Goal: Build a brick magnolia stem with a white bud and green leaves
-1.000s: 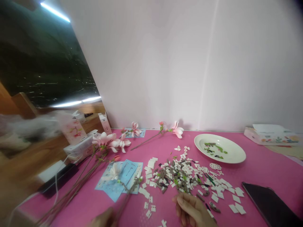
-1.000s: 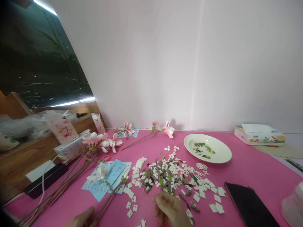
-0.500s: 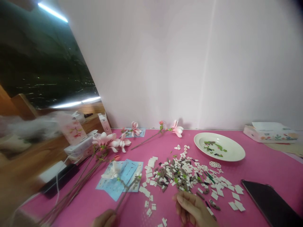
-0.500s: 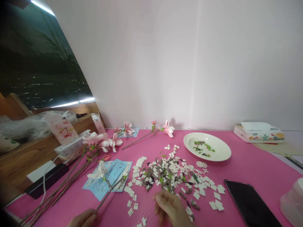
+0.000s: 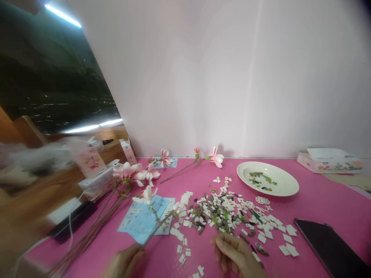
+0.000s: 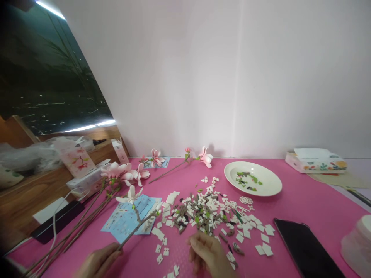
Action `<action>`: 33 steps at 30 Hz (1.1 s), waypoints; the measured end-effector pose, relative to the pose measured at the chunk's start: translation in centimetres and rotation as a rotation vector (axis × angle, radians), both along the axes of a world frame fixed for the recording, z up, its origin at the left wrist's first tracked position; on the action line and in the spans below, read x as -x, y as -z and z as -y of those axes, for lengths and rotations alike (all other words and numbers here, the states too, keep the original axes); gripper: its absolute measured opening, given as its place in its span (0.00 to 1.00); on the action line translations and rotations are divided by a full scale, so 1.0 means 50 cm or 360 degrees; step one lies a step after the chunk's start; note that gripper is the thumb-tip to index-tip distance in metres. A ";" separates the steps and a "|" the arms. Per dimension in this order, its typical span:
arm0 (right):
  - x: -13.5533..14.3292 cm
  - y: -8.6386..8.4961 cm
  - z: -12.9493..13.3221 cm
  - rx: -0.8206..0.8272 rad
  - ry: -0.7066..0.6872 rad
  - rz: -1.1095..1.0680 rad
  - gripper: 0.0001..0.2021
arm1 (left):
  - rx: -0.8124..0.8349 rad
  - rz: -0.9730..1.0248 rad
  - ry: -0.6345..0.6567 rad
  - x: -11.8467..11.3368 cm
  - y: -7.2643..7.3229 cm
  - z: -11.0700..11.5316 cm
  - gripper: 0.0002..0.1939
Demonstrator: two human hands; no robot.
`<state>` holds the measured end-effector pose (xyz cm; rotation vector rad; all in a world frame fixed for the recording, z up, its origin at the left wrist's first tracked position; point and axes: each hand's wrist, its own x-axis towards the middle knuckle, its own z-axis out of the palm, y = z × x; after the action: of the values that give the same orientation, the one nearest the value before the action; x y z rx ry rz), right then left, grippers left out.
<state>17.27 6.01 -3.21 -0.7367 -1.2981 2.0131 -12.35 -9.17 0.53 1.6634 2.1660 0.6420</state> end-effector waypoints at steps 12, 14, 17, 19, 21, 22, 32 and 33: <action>0.001 -0.003 0.001 0.0045 0.0018 0.0011 0.23 | 0.0203 -0.0325 0.0063 0.077 -0.011 -0.026 0.20; 0.002 -0.002 0.001 0.0067 0.0020 0.0002 0.23 | 0.0224 -0.0356 0.0073 0.088 -0.015 -0.025 0.19; 0.002 0.001 -0.001 0.0052 0.0004 -0.0018 0.22 | 0.0235 -0.0403 0.0099 0.103 -0.019 -0.021 0.18; 0.001 0.005 -0.002 0.0033 0.0003 -0.0013 0.22 | 0.0231 -0.0436 0.0102 0.110 -0.021 -0.017 0.16; 0.001 0.008 -0.003 0.0020 0.0006 0.0003 0.22 | 0.0224 -0.0475 0.0080 0.113 -0.023 -0.014 0.14; 0.001 0.008 -0.003 0.0019 0.0012 0.0009 0.22 | 0.0220 -0.0498 0.0060 0.113 -0.025 -0.013 0.14; 0.001 0.000 0.000 0.0036 0.0008 0.0030 0.23 | 0.0198 -0.0719 -0.0106 0.131 -0.028 -0.016 0.14; 0.002 0.001 0.000 0.0037 0.0004 0.0026 0.23 | 0.0170 -0.0740 -0.0127 0.132 -0.033 -0.019 0.13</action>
<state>17.18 6.02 -3.24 -0.7667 -1.2844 2.0269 -18.96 -8.24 2.18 1.8134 2.5375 0.1585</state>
